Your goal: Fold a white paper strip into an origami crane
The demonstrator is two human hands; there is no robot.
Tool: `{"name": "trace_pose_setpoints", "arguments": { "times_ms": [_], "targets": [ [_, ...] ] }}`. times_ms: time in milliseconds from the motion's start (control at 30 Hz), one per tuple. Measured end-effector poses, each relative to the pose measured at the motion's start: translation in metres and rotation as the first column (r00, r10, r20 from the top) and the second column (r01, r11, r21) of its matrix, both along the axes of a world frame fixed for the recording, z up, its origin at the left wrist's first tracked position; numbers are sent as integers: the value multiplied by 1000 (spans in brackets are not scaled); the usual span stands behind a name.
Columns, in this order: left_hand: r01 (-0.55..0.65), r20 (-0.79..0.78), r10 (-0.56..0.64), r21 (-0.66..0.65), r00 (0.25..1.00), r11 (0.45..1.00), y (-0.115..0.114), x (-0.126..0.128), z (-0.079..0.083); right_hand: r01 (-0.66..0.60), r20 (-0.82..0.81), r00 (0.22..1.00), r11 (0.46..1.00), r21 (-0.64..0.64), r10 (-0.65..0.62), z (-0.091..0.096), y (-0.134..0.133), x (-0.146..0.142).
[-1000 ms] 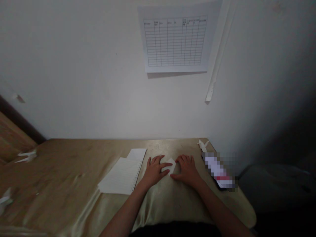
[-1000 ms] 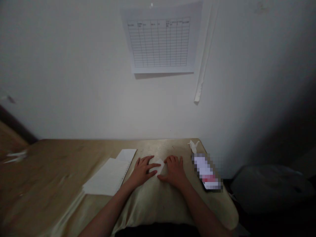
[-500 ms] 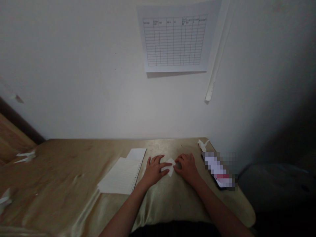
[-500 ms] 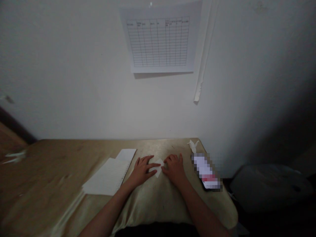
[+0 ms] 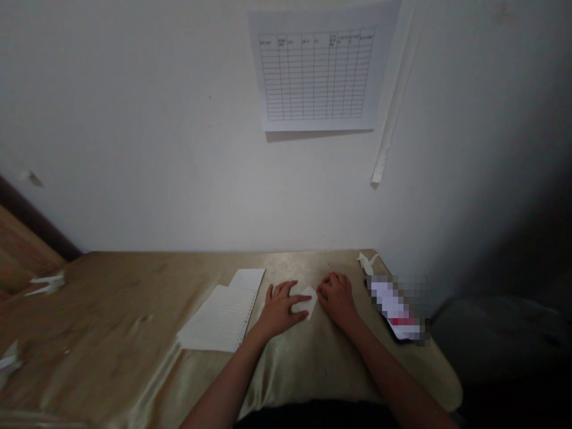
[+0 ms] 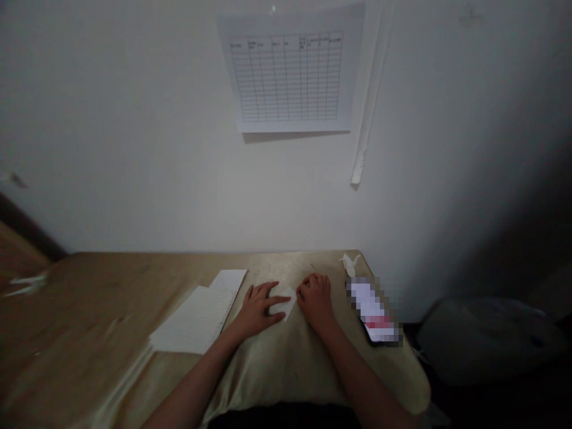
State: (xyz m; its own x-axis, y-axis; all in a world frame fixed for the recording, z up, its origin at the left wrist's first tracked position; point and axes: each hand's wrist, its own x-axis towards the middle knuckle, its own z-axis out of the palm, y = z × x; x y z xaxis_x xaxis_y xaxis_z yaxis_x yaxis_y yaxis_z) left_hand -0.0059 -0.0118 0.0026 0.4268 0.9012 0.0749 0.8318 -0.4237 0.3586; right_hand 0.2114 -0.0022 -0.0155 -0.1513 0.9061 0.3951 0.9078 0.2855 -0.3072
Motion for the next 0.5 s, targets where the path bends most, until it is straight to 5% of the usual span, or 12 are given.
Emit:
{"name": "trace_pose_setpoints", "arguments": {
  "times_ms": [500],
  "targets": [
    [26,11,-26,-2,1000,1000,-1,-2,2,-63,-115,992,996,-62,56,-7,-8,2]
  ]
}}
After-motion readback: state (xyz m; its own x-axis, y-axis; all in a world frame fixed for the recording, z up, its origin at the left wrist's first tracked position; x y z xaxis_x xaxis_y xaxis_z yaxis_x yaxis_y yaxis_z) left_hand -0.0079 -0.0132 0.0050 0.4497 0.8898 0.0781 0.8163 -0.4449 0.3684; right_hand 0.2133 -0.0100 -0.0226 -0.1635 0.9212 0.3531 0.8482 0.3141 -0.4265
